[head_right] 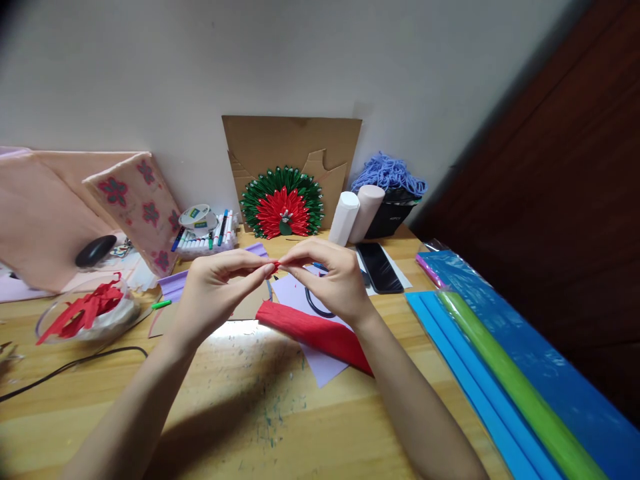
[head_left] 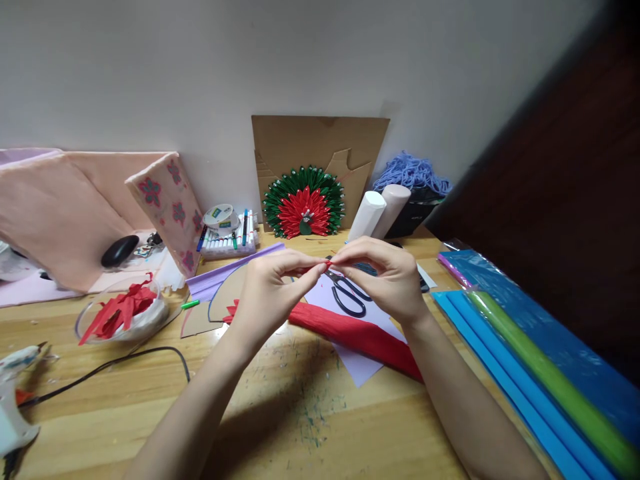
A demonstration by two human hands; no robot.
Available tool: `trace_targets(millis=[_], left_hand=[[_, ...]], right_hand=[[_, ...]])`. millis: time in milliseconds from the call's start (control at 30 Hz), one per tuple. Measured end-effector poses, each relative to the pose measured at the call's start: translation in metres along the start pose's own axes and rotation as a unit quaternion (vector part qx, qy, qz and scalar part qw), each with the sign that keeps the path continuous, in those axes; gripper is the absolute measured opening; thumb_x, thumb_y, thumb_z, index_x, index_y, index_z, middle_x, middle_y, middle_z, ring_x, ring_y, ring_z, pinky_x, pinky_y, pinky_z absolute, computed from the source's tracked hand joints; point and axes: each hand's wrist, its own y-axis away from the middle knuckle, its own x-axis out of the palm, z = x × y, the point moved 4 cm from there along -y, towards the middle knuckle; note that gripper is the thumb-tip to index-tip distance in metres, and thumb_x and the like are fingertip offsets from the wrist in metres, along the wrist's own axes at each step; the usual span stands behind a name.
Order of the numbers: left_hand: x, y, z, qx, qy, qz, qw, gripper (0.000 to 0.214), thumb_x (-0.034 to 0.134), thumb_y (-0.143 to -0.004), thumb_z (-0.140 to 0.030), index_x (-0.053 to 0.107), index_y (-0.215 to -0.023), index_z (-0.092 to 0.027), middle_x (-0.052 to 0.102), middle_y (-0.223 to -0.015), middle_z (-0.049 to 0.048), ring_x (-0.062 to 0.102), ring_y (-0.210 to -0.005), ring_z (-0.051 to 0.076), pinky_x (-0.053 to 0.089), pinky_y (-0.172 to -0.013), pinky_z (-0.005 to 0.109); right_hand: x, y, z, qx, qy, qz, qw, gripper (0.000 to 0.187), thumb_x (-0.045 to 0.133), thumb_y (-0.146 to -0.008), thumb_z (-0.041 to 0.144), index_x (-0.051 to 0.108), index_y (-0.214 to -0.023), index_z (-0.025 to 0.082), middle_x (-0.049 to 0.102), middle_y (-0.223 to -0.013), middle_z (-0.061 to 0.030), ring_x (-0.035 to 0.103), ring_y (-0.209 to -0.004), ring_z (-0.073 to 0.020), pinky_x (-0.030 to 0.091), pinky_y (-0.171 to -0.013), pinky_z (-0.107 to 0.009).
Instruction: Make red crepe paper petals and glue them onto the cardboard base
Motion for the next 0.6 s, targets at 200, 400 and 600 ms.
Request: trace_targets(millis=[200,400,600], left_hand=[[0.001,0.000,0.004,-0.032,0.025,0.003,0.999,0.014,0.065,-0.079,-0.027,0.073,-0.081,-0.015,0.071,-0.077,0.0065,0.063,-0.070,0.016,0.051,-0.062,0.026],[0.001,0.000,0.003,-0.029,0.026,0.007,0.999,0.015,0.066,-0.079,-0.028,0.074,-0.083,-0.016,0.071,-0.078,0.0068,0.064,-0.071,0.016,0.051,-0.063,0.026],[-0.002,-0.001,-0.001,0.036,-0.001,0.003,0.999,0.014,0.065,-0.079,-0.024,0.074,-0.088,-0.018,0.071,-0.081,0.0063,0.063,-0.073,0.015,0.050,-0.064,0.026]], right_hand=[[-0.001,0.002,0.000,-0.003,-0.013,0.021,1.000,0.009,0.071,-0.074,0.018,0.071,-0.083,0.021,0.070,-0.080,-0.0032,0.065,-0.075,-0.0168,0.055,-0.070,-0.031],[0.004,0.003,-0.009,0.115,-0.129,-0.002,0.985,0.013,0.077,-0.067,0.019,0.069,-0.078,0.019,0.071,-0.076,-0.0011,0.067,-0.071,-0.0142,0.057,-0.067,-0.026],[0.010,0.001,-0.013,0.187,-0.204,-0.009,0.961,0.017,0.079,-0.064,0.026,0.068,-0.074,0.018,0.071,-0.072,-0.0014,0.068,-0.066,-0.0147,0.059,-0.066,-0.028]])
